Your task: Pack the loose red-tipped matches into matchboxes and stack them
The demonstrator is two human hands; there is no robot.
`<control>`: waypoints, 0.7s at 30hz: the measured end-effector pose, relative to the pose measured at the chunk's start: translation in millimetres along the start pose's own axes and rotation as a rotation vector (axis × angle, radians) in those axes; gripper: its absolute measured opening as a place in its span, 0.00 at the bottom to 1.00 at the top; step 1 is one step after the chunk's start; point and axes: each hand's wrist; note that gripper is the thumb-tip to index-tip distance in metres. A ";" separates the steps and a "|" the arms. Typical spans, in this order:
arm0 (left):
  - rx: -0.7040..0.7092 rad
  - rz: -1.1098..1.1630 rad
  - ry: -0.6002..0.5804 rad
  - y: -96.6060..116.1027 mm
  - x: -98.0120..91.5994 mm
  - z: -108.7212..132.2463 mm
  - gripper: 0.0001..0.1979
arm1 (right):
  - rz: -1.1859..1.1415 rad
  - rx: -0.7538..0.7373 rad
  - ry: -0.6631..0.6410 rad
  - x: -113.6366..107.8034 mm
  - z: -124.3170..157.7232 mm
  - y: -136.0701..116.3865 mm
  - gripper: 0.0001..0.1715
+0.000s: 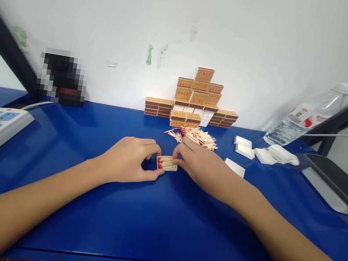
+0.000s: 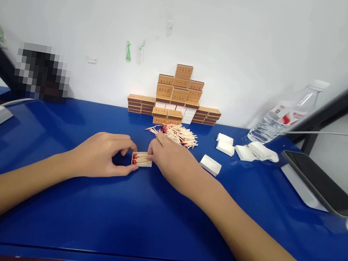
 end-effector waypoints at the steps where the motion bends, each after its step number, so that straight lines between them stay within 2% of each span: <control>1: 0.003 0.000 0.001 0.1 0.0 0.3 0.14 | 0.023 -0.004 -0.002 1.5 -0.5 -1.4 0.04; 4: 0.005 0.000 -0.003 0.0 -0.4 1.2 0.14 | 0.032 -0.009 0.013 1.6 -0.8 -0.1 0.03; 7: 0.002 0.003 -0.007 0.0 -1.2 1.2 0.14 | -0.009 0.006 0.029 -3.0 1.3 6.7 0.07; 12: 0.004 0.006 -0.003 0.5 -1.6 0.2 0.14 | -0.060 0.026 -0.049 -8.6 4.4 13.6 0.11; 21: 0.012 -0.001 -0.007 0.2 -1.2 0.4 0.14 | -0.104 -0.014 -0.016 -0.1 1.2 7.7 0.08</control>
Point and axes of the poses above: each hand's wrist, its own z-axis away from the middle knuckle, its own x-axis out of the palm, y = z × x, and after that the axes turned 5 degrees about -z, right-handed
